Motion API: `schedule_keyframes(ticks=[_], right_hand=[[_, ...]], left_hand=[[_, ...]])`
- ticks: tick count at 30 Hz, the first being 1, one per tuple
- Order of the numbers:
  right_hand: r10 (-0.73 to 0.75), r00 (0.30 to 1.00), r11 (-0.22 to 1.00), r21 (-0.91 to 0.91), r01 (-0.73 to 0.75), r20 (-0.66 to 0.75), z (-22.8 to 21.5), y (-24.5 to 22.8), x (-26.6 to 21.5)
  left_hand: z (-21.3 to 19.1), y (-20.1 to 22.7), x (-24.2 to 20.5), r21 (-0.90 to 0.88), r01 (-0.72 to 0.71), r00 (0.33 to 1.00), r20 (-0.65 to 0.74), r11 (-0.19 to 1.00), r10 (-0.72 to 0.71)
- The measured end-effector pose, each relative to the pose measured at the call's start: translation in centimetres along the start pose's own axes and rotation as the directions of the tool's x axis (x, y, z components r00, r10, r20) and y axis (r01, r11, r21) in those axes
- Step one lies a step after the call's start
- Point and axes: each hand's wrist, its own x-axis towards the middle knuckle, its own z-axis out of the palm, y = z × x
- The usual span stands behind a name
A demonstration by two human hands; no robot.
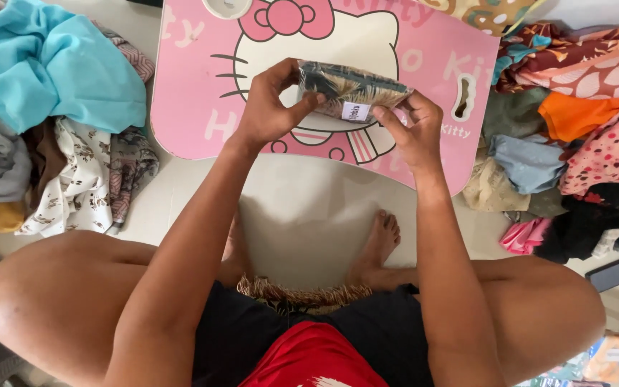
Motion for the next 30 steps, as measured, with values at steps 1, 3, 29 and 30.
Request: schedule_keyframes(ticks=[1,3,29,30], right_hand=[[0.001,1.0,1.0,0.0,-0.001,-0.002,0.1,0.6,0.1],[0.043,0.997,0.999,0.005,-0.043,-0.061,0.2,1.8,0.2],[0.052,0.958,0.66,-0.71,-0.245,-0.282,2.2,6.8,-0.6],[0.052,0.958,0.659,-0.712,-0.244,-0.281,2.4,6.7,-0.7]], left_hand=[[0.1,-0.2,0.2,0.0,0.001,1.0,0.002,1.0,-0.001],[0.2,-0.5,0.4,0.007,0.081,0.996,-0.044,0.997,-0.08],[2.8,-7.7,-0.7,0.793,0.345,0.937,-0.261,0.503,-0.232],[2.8,-8.6,-0.9,0.828,0.359,0.932,-0.293,0.432,-0.212]])
